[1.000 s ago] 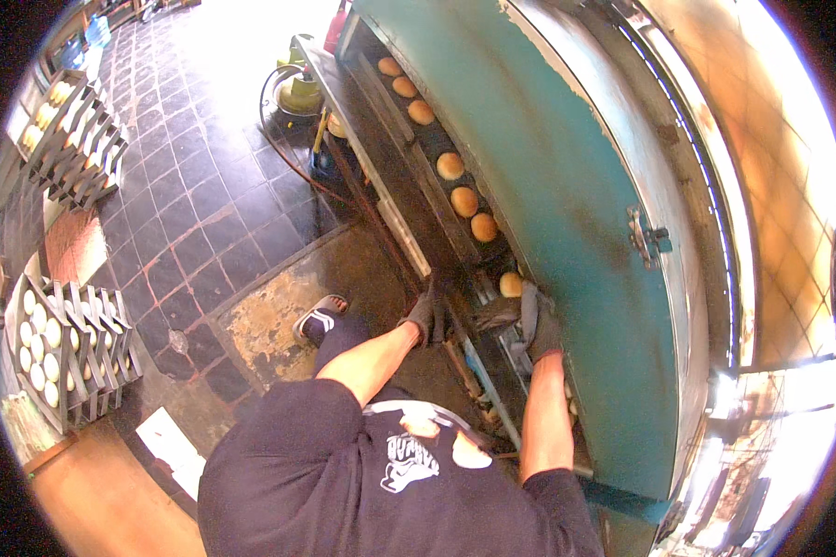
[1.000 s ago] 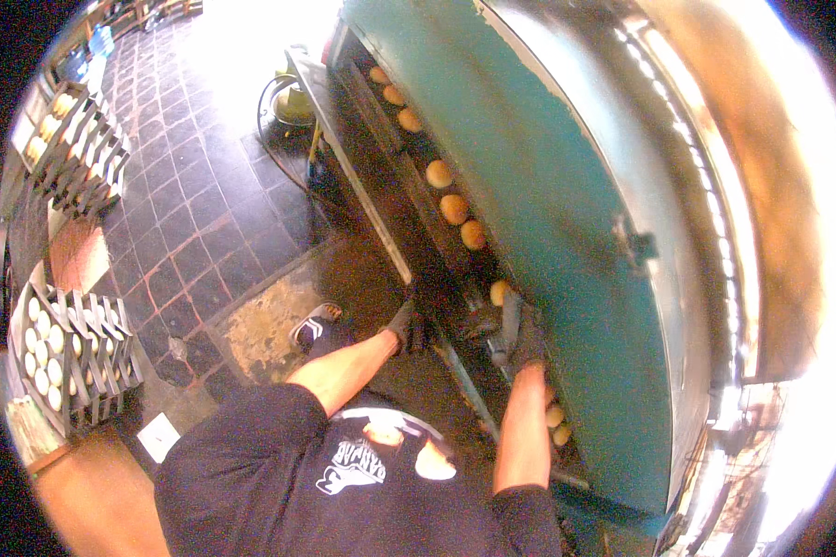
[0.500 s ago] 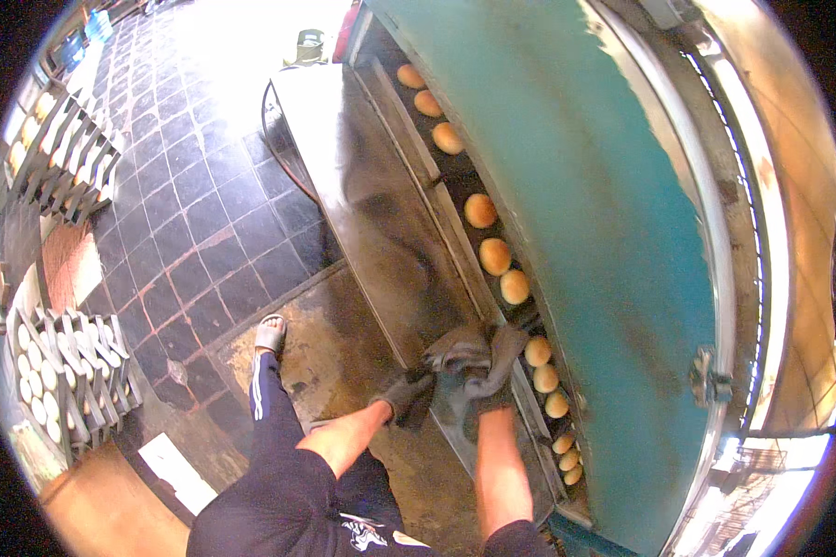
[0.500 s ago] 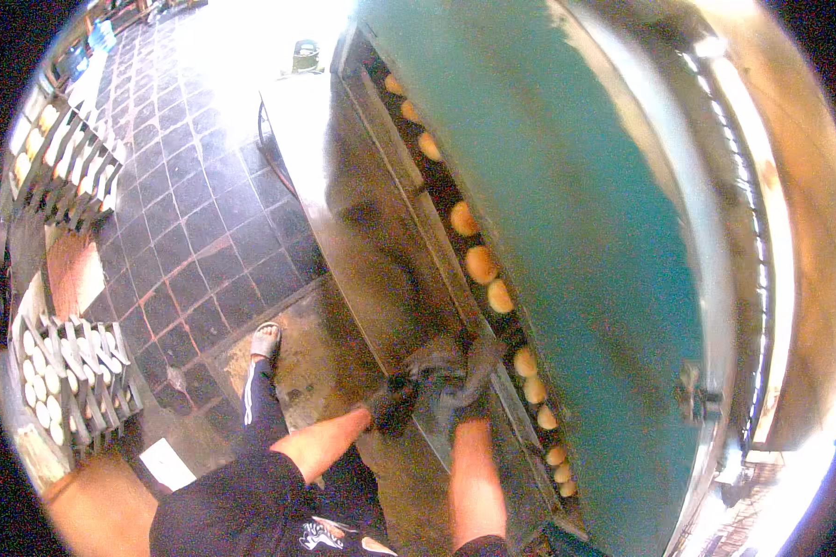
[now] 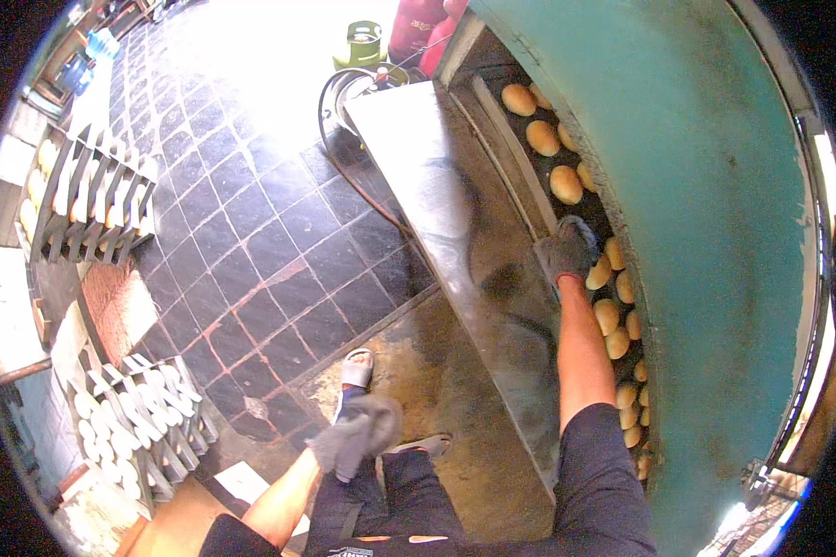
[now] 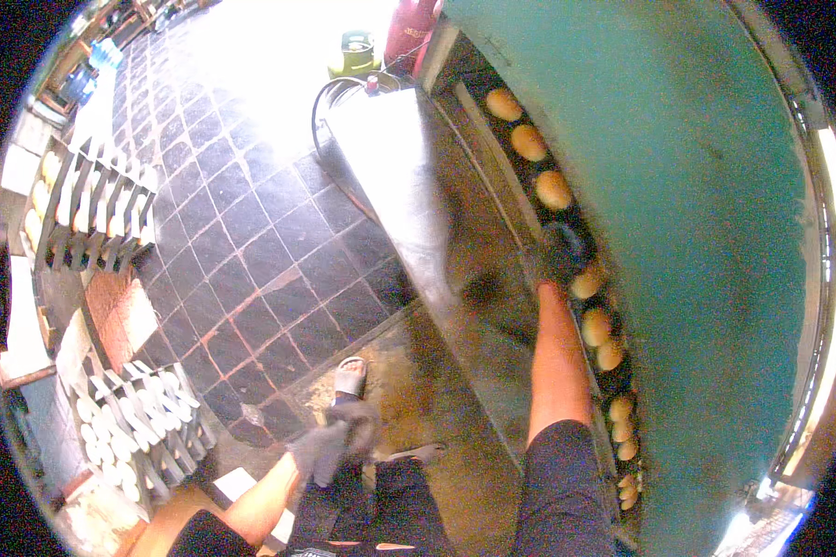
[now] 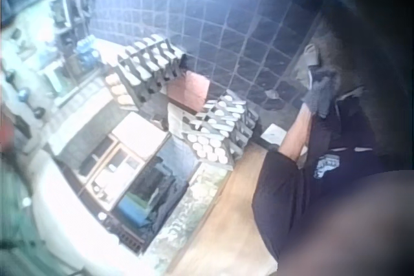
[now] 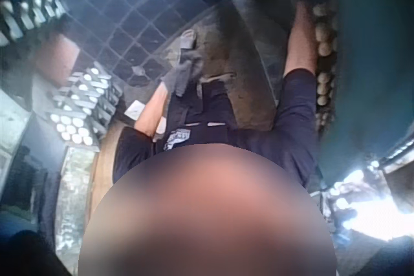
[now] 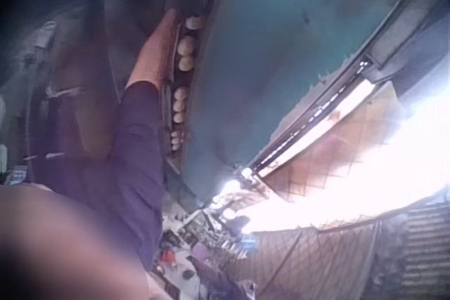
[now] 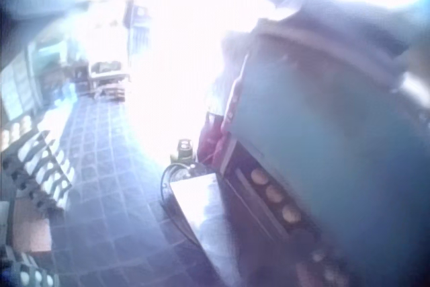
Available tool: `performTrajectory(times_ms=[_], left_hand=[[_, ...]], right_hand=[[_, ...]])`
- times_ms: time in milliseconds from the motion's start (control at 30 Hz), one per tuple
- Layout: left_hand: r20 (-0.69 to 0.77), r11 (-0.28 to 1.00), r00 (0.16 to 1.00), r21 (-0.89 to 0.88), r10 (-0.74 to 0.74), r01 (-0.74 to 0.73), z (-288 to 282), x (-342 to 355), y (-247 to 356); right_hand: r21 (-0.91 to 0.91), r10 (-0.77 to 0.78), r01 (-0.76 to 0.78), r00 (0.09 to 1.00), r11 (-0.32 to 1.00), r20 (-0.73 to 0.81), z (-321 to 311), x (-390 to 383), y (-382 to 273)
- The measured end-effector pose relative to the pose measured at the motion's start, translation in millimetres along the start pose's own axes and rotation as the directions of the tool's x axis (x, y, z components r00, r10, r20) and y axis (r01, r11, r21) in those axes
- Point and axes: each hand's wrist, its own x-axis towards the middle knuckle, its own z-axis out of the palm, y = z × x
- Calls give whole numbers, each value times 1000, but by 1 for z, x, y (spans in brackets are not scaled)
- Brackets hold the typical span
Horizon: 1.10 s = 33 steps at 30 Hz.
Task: The person uses gloves and cloths to pull trays of baked buns from a large oven and places them onto a cooling rack.
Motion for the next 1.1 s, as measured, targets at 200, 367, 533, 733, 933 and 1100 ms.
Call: performTrajectory(times_ms=[200, 367, 533, 733, 933, 1100], left_hand=[[61, 854, 889, 255, 454, -453, -35, -73, 105], [51, 928, 978, -327, 204, -177, 17, -110, 131], [154, 876, 930, 314, 335, -367, 57, -133, 114], [319, 996, 944, -35, 85, -78, 161, -174, 88], [552, 778, 788, 355, 272, -518, 266, -178, -4], [530, 786, 790, 327, 308, -525, 320, -155, -150]], right_hand=[[-8, -210, 210, 972, 978, -106, -12, -39, -37], [204, -200, 208, 978, 957, -60, -30, -117, -93], [572, -109, -27, 973, 820, 202, -59, -189, -110], [788, 100, -616, 785, 24, 611, -139, -327, -6], [697, 413, -158, 706, -699, 575, -98, -583, 202], [835, 716, -517, 510, -187, 476, -70, -678, 402]])
